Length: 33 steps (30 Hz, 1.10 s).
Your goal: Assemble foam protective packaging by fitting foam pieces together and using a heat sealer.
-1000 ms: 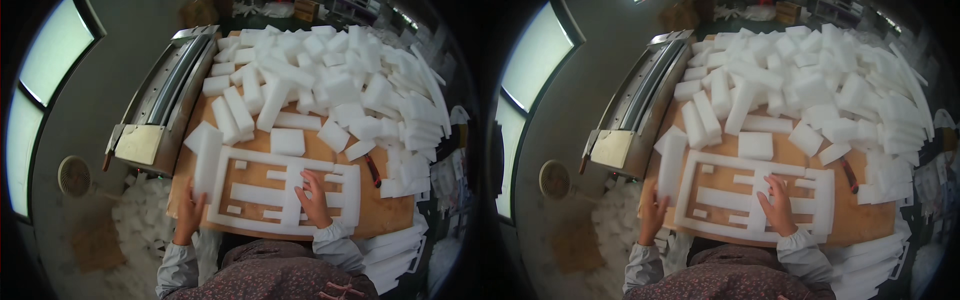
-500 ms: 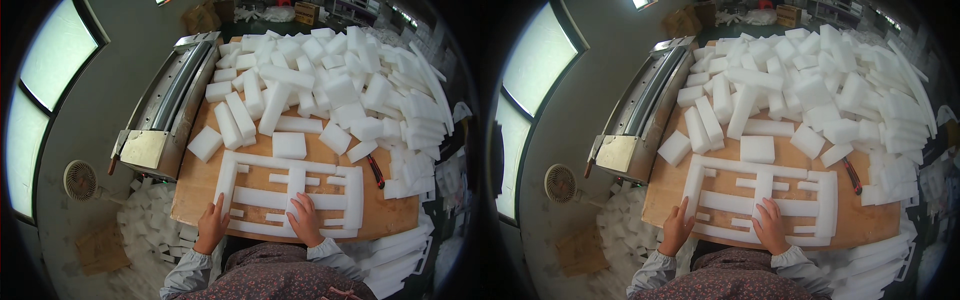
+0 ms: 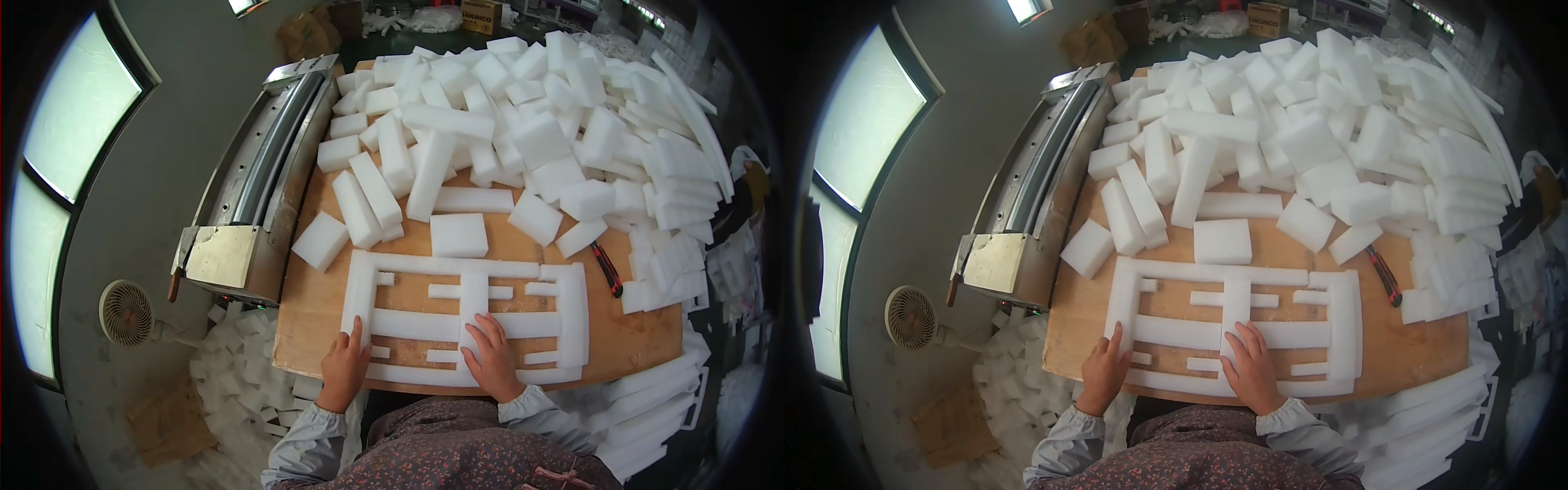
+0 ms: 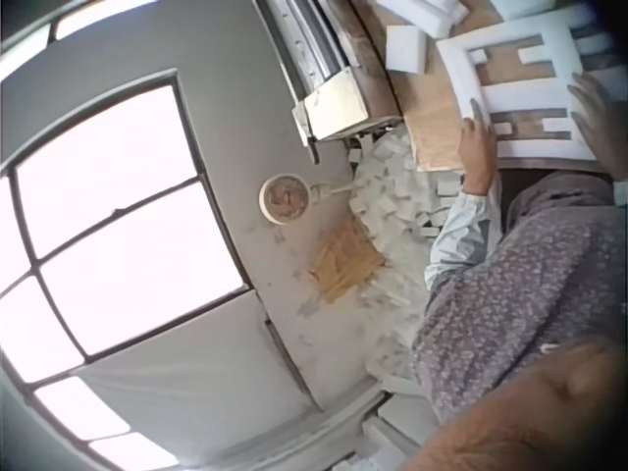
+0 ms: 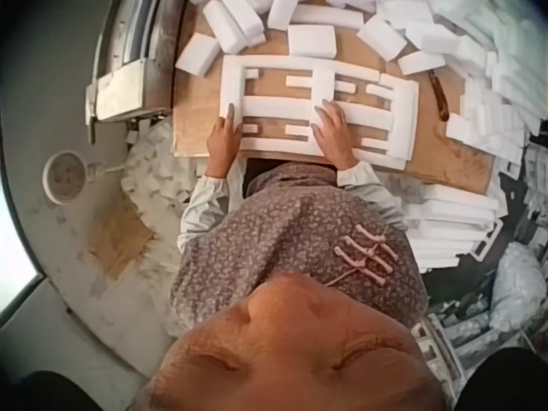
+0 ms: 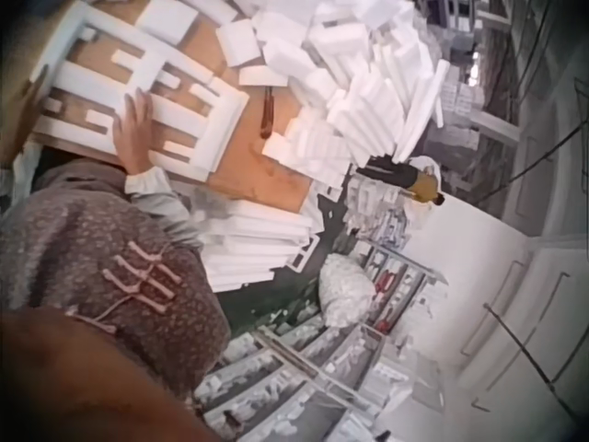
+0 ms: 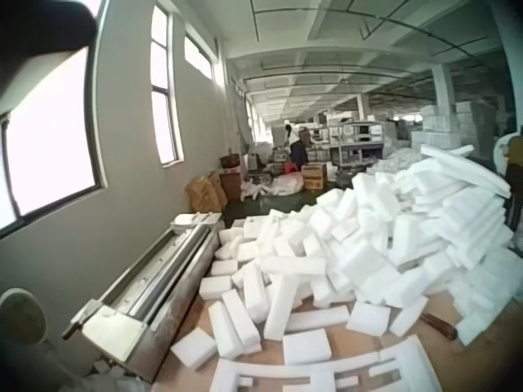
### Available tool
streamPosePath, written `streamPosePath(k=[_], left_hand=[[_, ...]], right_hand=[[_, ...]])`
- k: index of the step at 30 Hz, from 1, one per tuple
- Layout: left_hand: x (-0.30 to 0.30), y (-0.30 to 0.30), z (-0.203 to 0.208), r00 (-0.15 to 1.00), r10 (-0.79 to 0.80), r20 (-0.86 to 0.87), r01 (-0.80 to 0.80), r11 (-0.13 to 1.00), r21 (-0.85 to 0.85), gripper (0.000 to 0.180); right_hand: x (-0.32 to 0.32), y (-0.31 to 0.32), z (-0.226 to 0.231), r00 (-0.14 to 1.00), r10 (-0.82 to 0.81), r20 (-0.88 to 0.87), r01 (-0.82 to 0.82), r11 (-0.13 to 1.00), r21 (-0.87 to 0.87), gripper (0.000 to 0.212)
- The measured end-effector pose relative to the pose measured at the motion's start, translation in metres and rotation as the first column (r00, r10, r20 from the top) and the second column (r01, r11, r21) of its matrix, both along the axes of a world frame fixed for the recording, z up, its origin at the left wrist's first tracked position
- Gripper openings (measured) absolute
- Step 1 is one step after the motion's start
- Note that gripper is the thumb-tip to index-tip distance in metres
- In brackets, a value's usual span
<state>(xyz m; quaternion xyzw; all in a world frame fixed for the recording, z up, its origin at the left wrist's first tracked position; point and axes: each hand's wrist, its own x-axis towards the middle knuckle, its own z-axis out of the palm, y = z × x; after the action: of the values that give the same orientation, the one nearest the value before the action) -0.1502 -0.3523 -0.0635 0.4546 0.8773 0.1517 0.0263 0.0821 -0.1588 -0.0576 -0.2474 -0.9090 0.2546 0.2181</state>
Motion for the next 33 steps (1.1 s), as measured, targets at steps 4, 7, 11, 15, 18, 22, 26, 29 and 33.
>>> streamPosePath(k=[4,7,11,15,18,22,26,29,33], left_hand=[[-0.027,0.016,0.012,0.997,-0.076,-0.029,0.078,0.996,0.039,0.066],[-0.039,0.051,0.026,0.947,-0.077,-0.31,0.142,0.971,0.192,0.066],[-0.046,0.083,-0.002,0.954,-0.125,-0.273,0.174,0.971,0.161,0.067],[-0.06,0.08,-0.053,0.982,-0.185,0.035,0.174,0.963,0.206,0.07],[-0.057,0.086,-0.048,0.979,-0.202,-0.023,0.203,0.97,0.133,0.072],[-0.029,0.11,-0.029,0.977,-0.122,-0.174,0.139,0.986,0.092,0.076],[0.054,0.149,-0.003,0.955,-0.276,-0.104,0.292,0.938,0.187,0.08],[0.11,0.167,0.004,0.887,-0.46,-0.04,0.459,0.872,0.169,0.082],[0.114,0.175,-0.038,0.867,-0.497,-0.041,0.499,0.863,0.079,0.078]], right_hand=[[0.007,0.009,0.0,1.0,-0.023,-0.007,0.023,1.0,-0.019,0.048],[-0.003,0.015,0.009,0.993,-0.112,-0.031,0.109,0.99,-0.086,0.056],[-0.014,0.017,-0.003,0.996,-0.076,0.044,0.072,0.993,0.089,0.06],[-0.014,0.018,-0.025,0.996,-0.044,0.076,0.03,0.983,0.182,0.06],[-0.008,0.021,-0.03,0.995,-0.066,0.074,0.058,0.993,0.104,0.061],[0.007,0.032,-0.027,0.999,-0.05,0.003,0.05,0.999,-0.004,0.064],[0.05,0.06,-0.002,0.952,-0.302,-0.041,0.304,0.951,0.055,0.064],[0.088,0.077,0.012,0.898,-0.439,-0.001,0.436,0.89,0.133,0.064],[0.129,0.082,-0.033,0.815,-0.521,0.253,0.411,0.829,0.38,0.056]])
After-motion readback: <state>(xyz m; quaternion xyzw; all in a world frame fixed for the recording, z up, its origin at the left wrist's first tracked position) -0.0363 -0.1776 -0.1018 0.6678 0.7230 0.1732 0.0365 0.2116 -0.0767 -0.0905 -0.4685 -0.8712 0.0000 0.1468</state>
